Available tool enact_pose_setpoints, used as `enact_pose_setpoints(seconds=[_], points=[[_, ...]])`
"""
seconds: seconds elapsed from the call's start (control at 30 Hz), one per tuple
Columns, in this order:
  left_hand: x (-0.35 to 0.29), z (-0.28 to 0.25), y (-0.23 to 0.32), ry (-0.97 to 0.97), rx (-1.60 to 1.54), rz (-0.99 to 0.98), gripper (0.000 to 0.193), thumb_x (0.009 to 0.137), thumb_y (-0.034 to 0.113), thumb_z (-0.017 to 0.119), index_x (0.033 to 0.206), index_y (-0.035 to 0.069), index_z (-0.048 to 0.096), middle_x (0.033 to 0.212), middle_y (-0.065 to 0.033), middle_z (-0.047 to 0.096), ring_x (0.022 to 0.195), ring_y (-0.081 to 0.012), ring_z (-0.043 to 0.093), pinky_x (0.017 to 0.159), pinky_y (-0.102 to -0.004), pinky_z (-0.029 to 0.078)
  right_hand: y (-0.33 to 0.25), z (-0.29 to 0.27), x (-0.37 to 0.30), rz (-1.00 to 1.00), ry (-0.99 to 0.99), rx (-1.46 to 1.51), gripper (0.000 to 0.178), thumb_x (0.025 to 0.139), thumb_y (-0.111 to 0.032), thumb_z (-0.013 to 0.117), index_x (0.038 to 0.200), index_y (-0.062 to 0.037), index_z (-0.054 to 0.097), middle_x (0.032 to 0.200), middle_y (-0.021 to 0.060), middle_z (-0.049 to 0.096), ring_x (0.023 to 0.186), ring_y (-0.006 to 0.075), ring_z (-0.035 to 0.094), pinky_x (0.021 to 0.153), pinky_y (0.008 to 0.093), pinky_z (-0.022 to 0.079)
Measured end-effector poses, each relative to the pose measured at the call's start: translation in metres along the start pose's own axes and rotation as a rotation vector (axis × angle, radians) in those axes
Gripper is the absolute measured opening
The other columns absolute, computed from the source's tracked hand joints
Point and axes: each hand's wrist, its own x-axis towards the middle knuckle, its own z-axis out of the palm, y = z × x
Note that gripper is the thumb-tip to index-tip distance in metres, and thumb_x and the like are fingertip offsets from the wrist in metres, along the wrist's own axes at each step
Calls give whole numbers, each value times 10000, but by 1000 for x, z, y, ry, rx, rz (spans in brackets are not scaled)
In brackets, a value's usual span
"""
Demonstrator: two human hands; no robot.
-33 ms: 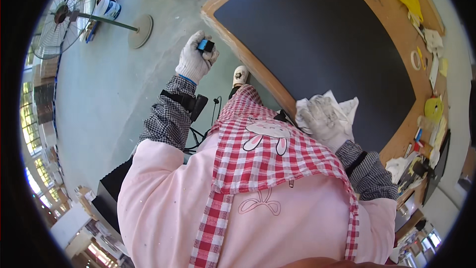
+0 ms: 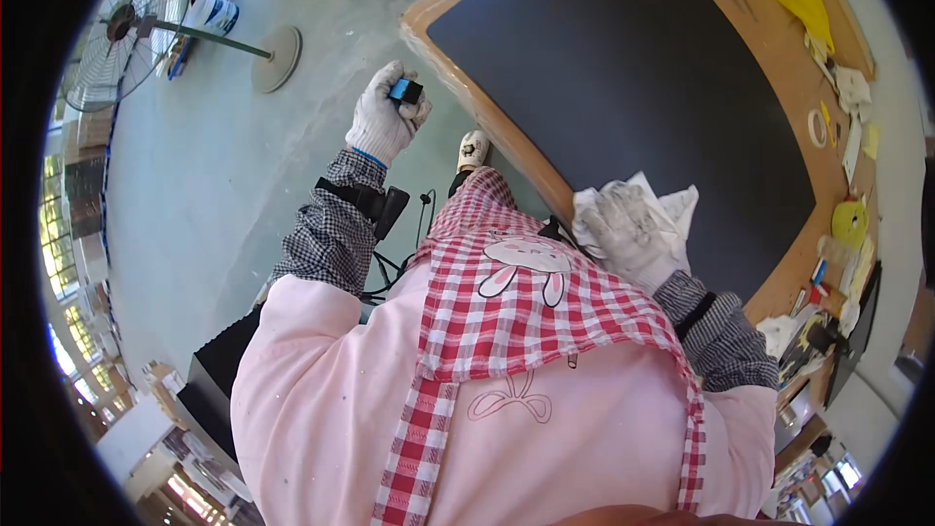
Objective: The recorder uses a cleaning tool and a cloth to clean and inspect black flat furniture panels before stacking them.
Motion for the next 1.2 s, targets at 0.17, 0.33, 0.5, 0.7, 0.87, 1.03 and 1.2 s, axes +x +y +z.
enact_pose_setpoints(seconds=[0.17,0.33,0.5,0.7,0.87,1.03,1.2], points=[[17,-23,31,-4,-76,-31,290,1005,330,583,916,57,619,621,-41,535,407,-121,403,509,-306,408,-20,-66,107,-136,157,15,691,951,-186,458,1603,-127,239,1615,207,281,1550,339,204,1290,476,132],[31,-48,48,94,-158,-15,265,1000,297,593,925,43,610,661,-48,542,422,-137,422,517,-317,418,-22,-89,211,-296,539,-120,631,935,-246,542,1514,-64,372,1428,214,467,1409,377,402,1210,492,277],[52,-56,65,148,-219,0,231,993,259,603,938,35,603,716,-59,556,442,-162,450,529,-342,433,-26,-114,306,-313,721,-207,623,952,-255,544,1530,-91,376,1444,206,482,1421,377,397,1207,501,277],[59,-60,84,154,-208,46,262,1010,296,562,931,48,597,655,-43,539,437,-132,429,538,-308,398,-53,-181,334,-186,385,-44,419,936,-273,611,1327,-131,566,1087,168,706,1012,351,695,895,476,534],[60,-48,94,183,-215,36,255,1000,282,583,945,34,602,683,-49,552,464,-134,433,538,-308,399,-53,-206,356,-42,128,117,265,954,-311,628,1084,-84,668,1061,146,729,1006,329,722,858,427,577],[64,-47,96,150,-225,14,253,992,281,599,957,31,612,728,-71,587,502,-151,474,552,-315,423,-24,-212,360,-88,236,180,306,963,-349,611,1139,-100,628,1040,148,725,1008,350,714,857,447,572],[72,-27,96,127,-188,-10,231,983,276,612,978,46,629,767,-75,617,574,-178,554,572,-327,455,43,-197,384,-66,331,341,374,1005,-286,578,1306,-63,561,1040,90,697,927,190,683,729,339,530]])
